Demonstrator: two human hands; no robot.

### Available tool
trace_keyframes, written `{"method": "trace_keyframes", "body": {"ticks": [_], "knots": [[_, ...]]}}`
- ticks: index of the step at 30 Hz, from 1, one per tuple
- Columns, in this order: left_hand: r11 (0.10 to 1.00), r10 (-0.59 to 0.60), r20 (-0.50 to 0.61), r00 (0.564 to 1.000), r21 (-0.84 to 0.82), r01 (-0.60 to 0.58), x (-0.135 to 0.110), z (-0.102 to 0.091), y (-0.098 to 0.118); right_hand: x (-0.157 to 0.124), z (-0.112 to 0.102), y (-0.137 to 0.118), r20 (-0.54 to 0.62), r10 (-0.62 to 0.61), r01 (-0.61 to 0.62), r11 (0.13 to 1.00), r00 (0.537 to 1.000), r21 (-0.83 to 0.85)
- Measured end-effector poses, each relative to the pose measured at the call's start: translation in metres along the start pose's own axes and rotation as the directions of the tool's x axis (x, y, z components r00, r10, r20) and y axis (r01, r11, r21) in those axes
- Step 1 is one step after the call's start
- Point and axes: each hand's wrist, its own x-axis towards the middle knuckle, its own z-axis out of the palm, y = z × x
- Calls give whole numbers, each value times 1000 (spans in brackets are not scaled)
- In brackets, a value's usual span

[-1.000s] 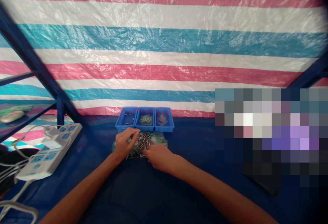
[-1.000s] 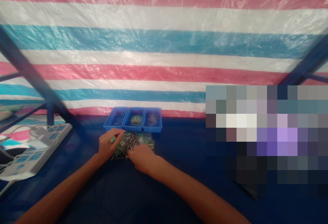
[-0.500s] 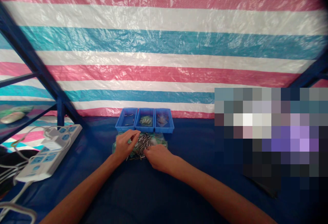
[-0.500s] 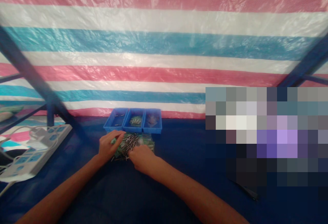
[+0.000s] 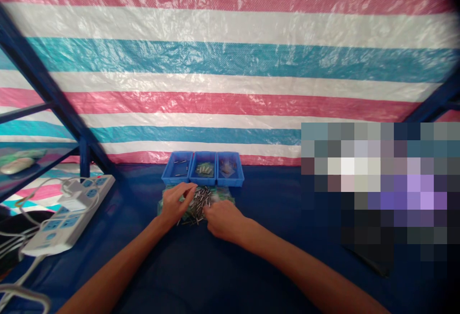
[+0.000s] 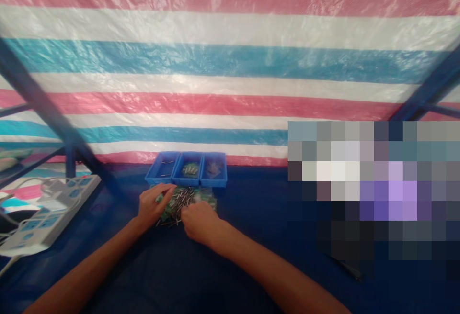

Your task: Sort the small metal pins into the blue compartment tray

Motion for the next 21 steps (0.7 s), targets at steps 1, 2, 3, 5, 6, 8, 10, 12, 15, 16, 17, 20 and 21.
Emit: {"method": "trace_keyframes", "body": {"ticks": [1,2,3,5,6,8,10,12,15,16,17,20,21], "knots": [[1000,-13,-4,1000,-6,13,0,0,0,-1,-3,1,-10,22,-22,1000,1000,4],[999,-33,-12,999,-13,33,1,0,0,-2,-6,1,-26,51,-51,999,998,8],[998,-60,-19,998,-21,60,1,0,-1,-4,-9,2,-47,86,-86,996,995,14],[992,-123,-26,992,-41,122,1,0,-2,-5,-16,5,-96,163,-162,987,982,24],[988,-150,-24,988,-50,148,1,0,-3,-6,-18,6,-120,194,-192,981,974,30],[982,-179,-17,984,-62,178,1,1,-4,-5,-21,10,-154,244,-239,970,958,47],[983,-172,-17,985,-63,171,0,1,-5,-2,-21,14,-170,289,-281,957,942,74],[987,-149,-18,989,-56,148,-1,2,-4,2,-16,18,-186,327,-312,944,926,107],[992,-124,-24,992,-43,122,0,1,-2,9,-5,24,-255,365,-333,929,896,158],[992,-122,-27,992,-42,121,0,1,-2,11,0,26,-286,383,-342,921,878,184],[992,-123,-29,992,-43,122,0,1,-1,13,5,27,-316,407,-351,910,857,220],[990,-135,-24,991,-50,134,2,0,0,18,21,29,-388,465,-334,871,796,360],[989,-139,-16,990,-52,138,2,0,0,19,27,30,-408,467,-304,863,784,403]]}}
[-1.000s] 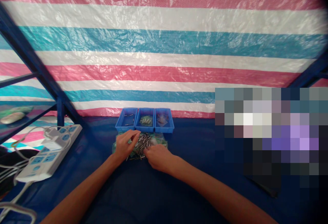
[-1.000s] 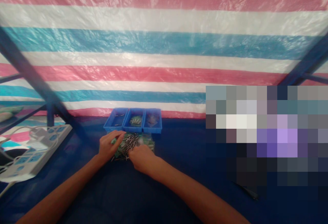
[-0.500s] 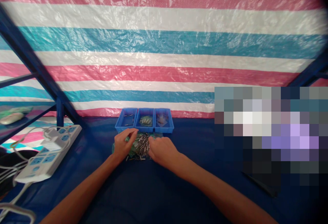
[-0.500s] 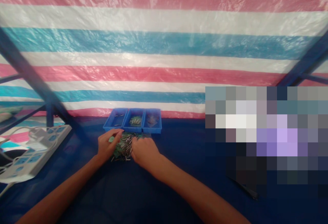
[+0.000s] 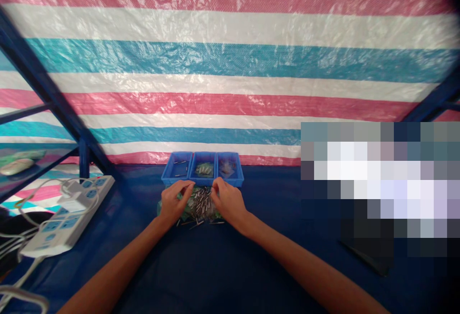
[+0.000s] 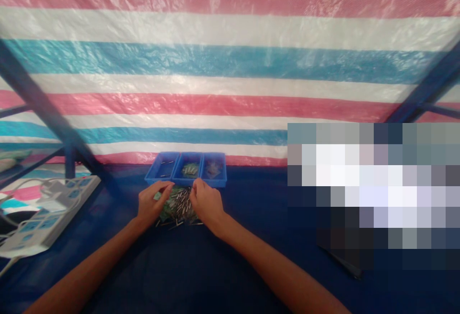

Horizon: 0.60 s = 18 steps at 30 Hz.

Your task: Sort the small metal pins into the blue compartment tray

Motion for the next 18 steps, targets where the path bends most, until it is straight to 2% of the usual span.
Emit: {"method": "trace_keyframes", "body": {"ticks": [3,8,10,18], "knots": [[1000,-17,28,999,-4,17,1,1,0,-4,17,6,-111,-50,68,985,993,161],[998,-59,58,997,-12,60,3,3,-2,-7,33,15,-288,-124,235,889,950,393],[998,-61,69,996,-9,62,3,4,-3,-7,35,17,-290,-103,227,870,951,437],[1000,14,45,999,28,-15,4,6,-3,-7,33,18,-172,27,59,876,985,480]]}}
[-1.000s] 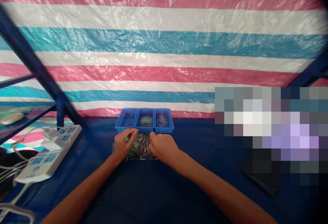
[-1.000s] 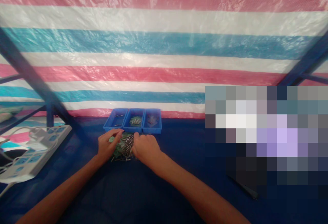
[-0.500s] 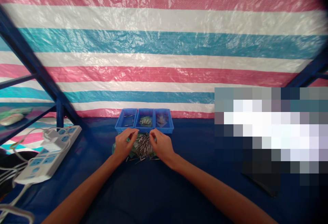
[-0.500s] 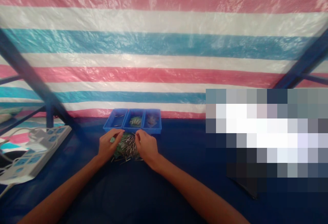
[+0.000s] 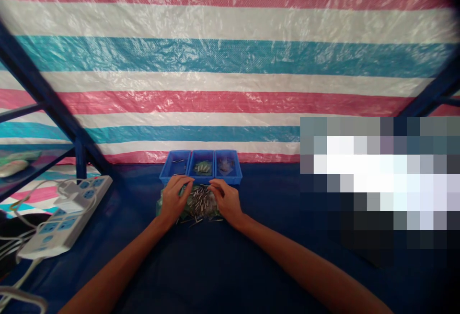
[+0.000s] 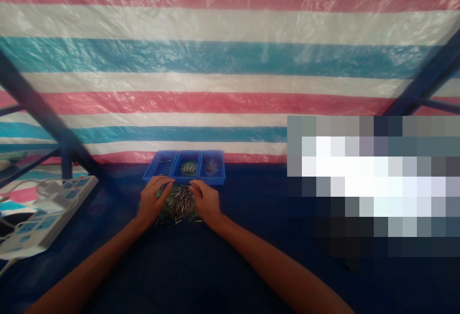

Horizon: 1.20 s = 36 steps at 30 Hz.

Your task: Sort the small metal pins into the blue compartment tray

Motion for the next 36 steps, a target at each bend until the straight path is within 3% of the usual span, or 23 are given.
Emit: {"method": "trace_keyframes", "body": {"ticks": [6,26,36], "knots": [[999,34,69,997,-1,-34,-2,5,-4,0,-4,-3,15,21,-22,996,1000,82],[994,108,61,992,-11,-108,-4,4,-6,-1,-3,-2,22,-28,27,999,999,21],[992,126,133,983,-45,-121,-4,4,-5,-1,-3,-3,31,-42,41,999,999,31]]}}
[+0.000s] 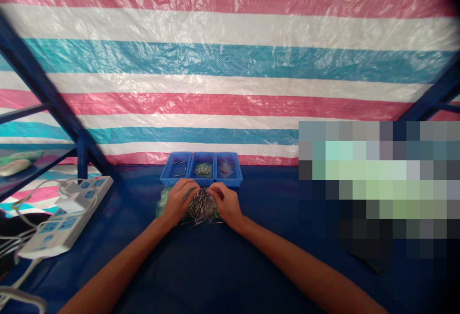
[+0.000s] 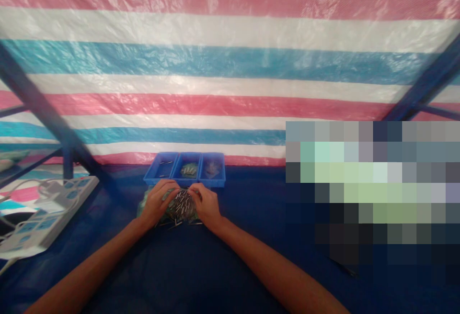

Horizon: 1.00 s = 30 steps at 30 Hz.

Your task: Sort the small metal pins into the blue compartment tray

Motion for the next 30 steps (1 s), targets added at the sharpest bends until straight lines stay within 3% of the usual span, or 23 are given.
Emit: {"method": "trace_keyframes", "body": {"ticks": [25,30], "knots": [[999,-40,-75,996,-8,40,0,-3,8,-2,-1,0,-22,-47,48,998,999,38],[999,-32,-76,997,-10,31,0,-3,6,-1,2,3,-67,-100,106,990,993,92]]}}
